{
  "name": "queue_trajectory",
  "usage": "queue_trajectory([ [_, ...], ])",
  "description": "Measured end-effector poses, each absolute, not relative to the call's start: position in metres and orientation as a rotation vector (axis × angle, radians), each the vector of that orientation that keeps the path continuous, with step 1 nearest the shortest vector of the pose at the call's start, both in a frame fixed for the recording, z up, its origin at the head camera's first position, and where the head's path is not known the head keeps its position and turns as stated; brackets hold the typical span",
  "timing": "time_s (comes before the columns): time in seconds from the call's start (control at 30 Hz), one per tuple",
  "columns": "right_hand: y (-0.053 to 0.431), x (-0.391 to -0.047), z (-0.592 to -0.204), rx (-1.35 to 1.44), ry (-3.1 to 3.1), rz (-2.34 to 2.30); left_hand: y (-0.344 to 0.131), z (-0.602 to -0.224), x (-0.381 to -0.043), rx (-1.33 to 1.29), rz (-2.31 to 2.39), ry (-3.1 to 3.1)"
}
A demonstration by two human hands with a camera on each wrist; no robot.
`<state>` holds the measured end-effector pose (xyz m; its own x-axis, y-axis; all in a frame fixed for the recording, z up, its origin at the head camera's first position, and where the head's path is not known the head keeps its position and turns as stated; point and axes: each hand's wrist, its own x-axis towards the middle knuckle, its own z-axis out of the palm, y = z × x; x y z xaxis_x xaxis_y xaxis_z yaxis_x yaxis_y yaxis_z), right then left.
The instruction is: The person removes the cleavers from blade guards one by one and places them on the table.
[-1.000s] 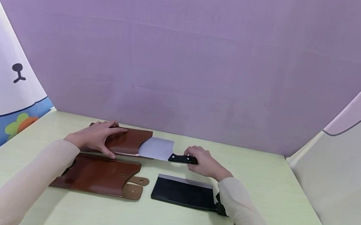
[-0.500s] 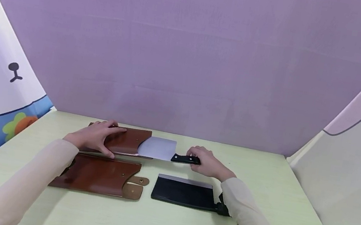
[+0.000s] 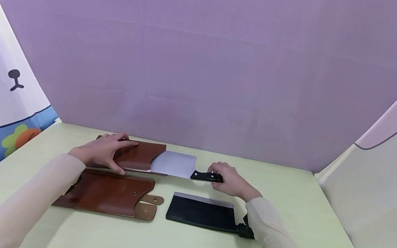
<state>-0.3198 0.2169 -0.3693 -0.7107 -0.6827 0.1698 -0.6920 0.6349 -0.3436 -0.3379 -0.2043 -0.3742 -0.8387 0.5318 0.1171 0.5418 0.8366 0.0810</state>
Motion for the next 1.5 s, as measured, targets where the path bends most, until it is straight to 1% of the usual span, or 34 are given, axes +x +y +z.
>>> queue_trajectory([
  [0.93, 0.234, -0.318, -0.368, 1.179, -2.816, 0.606, -0.211, -0.374, -0.337, -0.874, -0.156, -2.887],
  [1.5, 0.244, -0.315, -0.367, 1.160, -2.819, 0.631, -0.214, -0.374, -0.336, -0.834, -0.154, -2.916],
])
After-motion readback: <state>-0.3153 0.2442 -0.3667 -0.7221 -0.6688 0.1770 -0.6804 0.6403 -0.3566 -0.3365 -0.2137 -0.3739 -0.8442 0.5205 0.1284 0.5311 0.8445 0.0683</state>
